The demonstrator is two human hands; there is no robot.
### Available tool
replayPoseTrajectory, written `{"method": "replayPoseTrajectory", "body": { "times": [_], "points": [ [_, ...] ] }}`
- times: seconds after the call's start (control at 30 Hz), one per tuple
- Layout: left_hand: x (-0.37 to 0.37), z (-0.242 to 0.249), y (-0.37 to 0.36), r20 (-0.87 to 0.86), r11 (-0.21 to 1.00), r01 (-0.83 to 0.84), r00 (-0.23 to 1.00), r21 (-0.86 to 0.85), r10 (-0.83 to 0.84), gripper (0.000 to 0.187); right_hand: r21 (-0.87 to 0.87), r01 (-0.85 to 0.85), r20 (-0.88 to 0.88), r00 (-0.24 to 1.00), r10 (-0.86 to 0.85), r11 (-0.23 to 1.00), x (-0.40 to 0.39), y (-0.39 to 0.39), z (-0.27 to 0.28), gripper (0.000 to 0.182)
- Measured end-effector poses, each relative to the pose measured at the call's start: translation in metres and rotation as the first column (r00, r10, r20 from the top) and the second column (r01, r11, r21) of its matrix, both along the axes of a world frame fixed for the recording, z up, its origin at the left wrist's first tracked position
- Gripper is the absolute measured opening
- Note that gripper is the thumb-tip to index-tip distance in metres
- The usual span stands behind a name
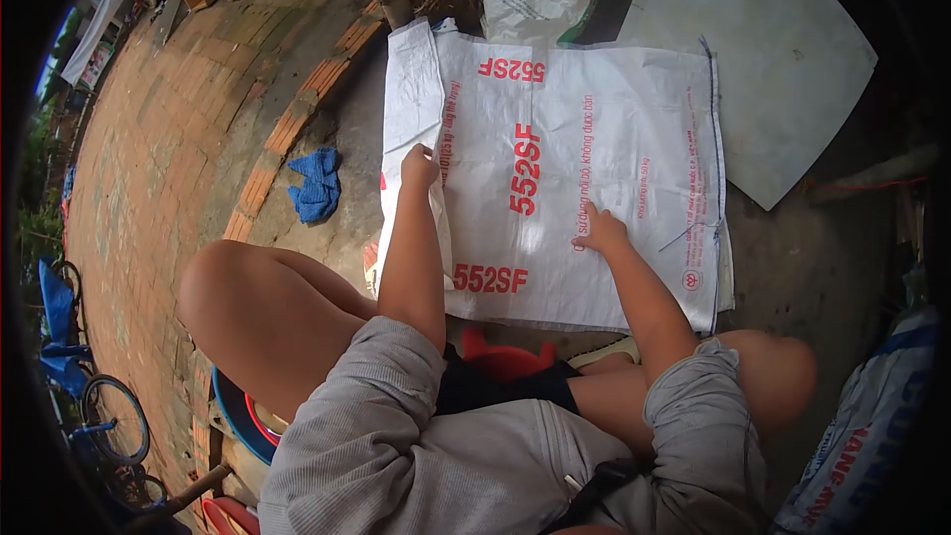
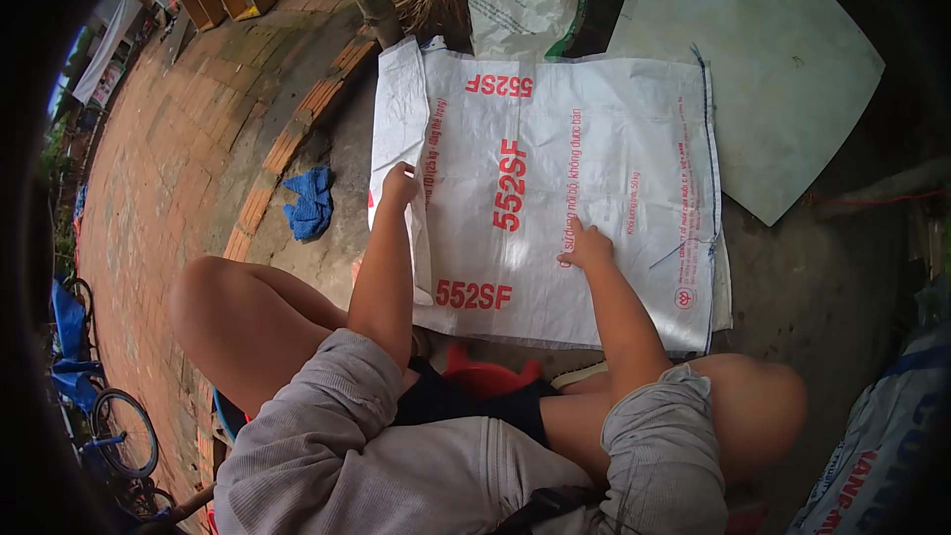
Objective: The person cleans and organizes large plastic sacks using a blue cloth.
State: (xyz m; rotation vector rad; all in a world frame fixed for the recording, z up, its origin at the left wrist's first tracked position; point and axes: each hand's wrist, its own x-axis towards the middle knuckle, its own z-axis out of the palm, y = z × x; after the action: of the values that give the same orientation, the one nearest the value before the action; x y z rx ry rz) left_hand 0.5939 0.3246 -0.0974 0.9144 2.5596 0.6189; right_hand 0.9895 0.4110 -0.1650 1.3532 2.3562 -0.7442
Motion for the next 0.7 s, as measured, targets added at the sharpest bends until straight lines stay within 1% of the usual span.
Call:
{"method": "replayPoseTrajectory", "body": {
  "times": [0.03,0.07,0.1,0.13,0.17,0.2,0.23,0.27,0.3,0.37,0.4,0.43,0.47,0.5,0.53,0.57,0.6,0.63,0.67,0.7],
  "points": [
    [-0.005,0.030,-0.005,-0.021,0.995,-0.098,0.995,0.034,0.099,0.032,-0.012,-0.004,0.031,0.999,0.004,1.000,-0.001,0.004,0.001,0.099],
    [-0.014,0.053,-0.006,-0.087,0.961,-0.267,0.958,0.078,0.273,0.036,-0.014,-0.003,0.029,1.000,0.004,1.000,-0.001,0.006,0.002,0.099],
    [-0.012,0.101,-0.011,-0.128,0.923,-0.384,0.916,-0.007,0.380,0.040,0.069,0.009,0.057,0.998,-0.013,0.998,-0.001,0.008,0.002,0.096],
    [-0.036,0.118,-0.022,-0.209,0.907,-0.421,0.888,-0.015,0.409,0.042,0.150,0.018,0.084,0.996,-0.031,0.988,0.001,0.008,0.003,0.094],
    [-0.069,0.127,-0.033,-0.208,0.898,-0.439,0.880,-0.012,0.428,0.043,0.147,0.015,0.086,0.996,-0.028,0.989,0.006,0.009,0.002,0.094],
    [-0.090,0.144,-0.041,-0.185,0.836,-0.548,0.825,-0.031,0.534,0.039,0.246,0.014,0.054,0.998,-0.028,0.969,0.013,0.011,0.002,0.094],
    [-0.084,0.172,-0.043,-0.296,0.729,-0.679,0.715,-0.080,0.633,0.039,0.342,0.017,0.020,0.999,-0.025,0.940,0.020,0.013,0.000,0.095],
    [-0.082,0.179,-0.044,-0.446,0.656,-0.754,0.575,0.036,0.686,0.043,0.425,0.047,-0.002,0.999,-0.051,0.904,0.024,0.012,-0.009,0.102],
    [-0.078,0.179,-0.043,-0.452,0.658,-0.752,0.574,0.039,0.683,0.043,0.422,0.052,-0.009,0.999,-0.053,0.905,0.025,0.014,-0.008,0.102],
    [-0.057,0.172,-0.034,-0.595,0.781,-0.559,0.537,0.279,0.597,0.051,0.409,0.058,-0.039,0.998,-0.046,0.911,0.027,0.016,-0.004,0.108],
    [-0.043,0.154,-0.024,-0.542,0.853,-0.395,0.659,0.341,0.522,0.055,0.323,0.037,-0.018,0.999,-0.033,0.946,0.027,0.023,-0.012,0.114],
    [-0.026,0.127,-0.013,-0.493,0.887,-0.220,0.764,0.406,0.416,0.058,0.316,0.043,-0.020,0.999,-0.039,0.948,0.025,0.024,-0.011,0.114],
    [-0.009,0.097,0.003,-0.432,0.953,-0.122,0.870,0.278,0.237,0.065,0.232,0.103,0.033,0.993,-0.114,0.967,0.024,0.024,-0.007,0.115],
    [0.007,0.052,0.012,-0.403,0.980,0.084,0.915,0.182,-0.003,0.074,0.155,0.170,0.093,0.978,-0.185,0.973,0.026,0.025,-0.002,0.117],
    [0.043,0.036,0.017,-0.247,0.983,0.167,0.952,-0.071,-0.180,0.081,0.158,0.179,0.095,0.976,-0.196,0.971,0.030,0.026,0.001,0.117],
    [0.069,0.027,0.016,-0.086,0.907,0.316,0.932,-0.278,-0.351,0.082,0.108,0.172,0.128,0.974,-0.185,0.979,0.036,0.026,0.004,0.118],
    [0.095,0.017,0.011,-0.096,0.832,0.371,0.891,-0.413,-0.445,0.082,0.058,0.166,0.160,0.972,-0.173,0.984,0.041,0.027,0.006,0.120],
    [0.110,0.009,0.006,-0.093,0.739,0.408,0.842,-0.537,-0.532,0.081,0.067,0.174,0.167,0.969,-0.183,0.983,0.042,0.029,0.007,0.120],
    [0.110,0.001,0.003,-0.085,0.739,0.417,0.840,-0.529,-0.535,0.081,0.039,0.216,0.178,0.959,-0.219,0.976,0.040,0.029,0.008,0.120],
    [0.112,-0.004,0.000,-0.145,0.740,0.419,0.813,-0.526,-0.564,0.083,0.008,0.254,0.194,0.948,-0.251,0.967,0.040,0.028,0.005,0.121]
  ]
}}
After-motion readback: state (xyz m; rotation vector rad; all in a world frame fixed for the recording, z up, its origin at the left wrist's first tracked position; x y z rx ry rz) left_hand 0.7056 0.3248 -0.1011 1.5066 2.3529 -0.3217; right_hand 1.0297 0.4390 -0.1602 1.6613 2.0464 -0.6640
